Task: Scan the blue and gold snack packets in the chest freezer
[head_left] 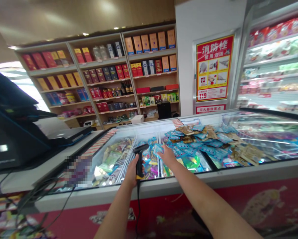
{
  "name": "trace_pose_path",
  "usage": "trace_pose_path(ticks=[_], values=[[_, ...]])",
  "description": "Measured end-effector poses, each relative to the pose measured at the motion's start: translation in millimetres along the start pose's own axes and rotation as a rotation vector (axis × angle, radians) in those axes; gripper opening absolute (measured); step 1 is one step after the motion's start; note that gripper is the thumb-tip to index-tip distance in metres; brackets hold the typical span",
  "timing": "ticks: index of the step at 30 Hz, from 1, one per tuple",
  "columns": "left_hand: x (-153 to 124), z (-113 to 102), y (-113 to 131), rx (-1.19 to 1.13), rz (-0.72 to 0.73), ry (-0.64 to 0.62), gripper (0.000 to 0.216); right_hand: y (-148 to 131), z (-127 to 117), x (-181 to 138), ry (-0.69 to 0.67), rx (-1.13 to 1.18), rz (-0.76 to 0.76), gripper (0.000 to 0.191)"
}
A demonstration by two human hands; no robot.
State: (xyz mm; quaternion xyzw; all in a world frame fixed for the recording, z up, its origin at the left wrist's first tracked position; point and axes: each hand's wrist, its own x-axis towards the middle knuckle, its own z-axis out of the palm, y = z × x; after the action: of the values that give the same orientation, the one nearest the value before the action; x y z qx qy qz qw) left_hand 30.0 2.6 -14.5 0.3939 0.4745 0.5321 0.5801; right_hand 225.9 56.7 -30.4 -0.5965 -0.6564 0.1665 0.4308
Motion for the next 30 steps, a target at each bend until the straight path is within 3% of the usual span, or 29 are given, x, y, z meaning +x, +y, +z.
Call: trace_pose_path(ticks=[10, 17, 30], values=[[5.5, -2.8, -3.8, -0.006, 0.020, -0.058, 0.055, 18.6, 16.2, 12.8, -0.018, 0.249, 0.145, 0.045], [2.1, -1.1, 0.3, -0.035, -0.064, -0.111, 0.050, 15.9, 12.2, 12.9, 0.026, 0.146, 0.125, 0.022], [2.5, 0.8, 2.7, -0.064, -0.040, -0.100, 0.042, 12.8, 8.6, 12.3, 0.045, -0.006, 0.156, 0.035]])
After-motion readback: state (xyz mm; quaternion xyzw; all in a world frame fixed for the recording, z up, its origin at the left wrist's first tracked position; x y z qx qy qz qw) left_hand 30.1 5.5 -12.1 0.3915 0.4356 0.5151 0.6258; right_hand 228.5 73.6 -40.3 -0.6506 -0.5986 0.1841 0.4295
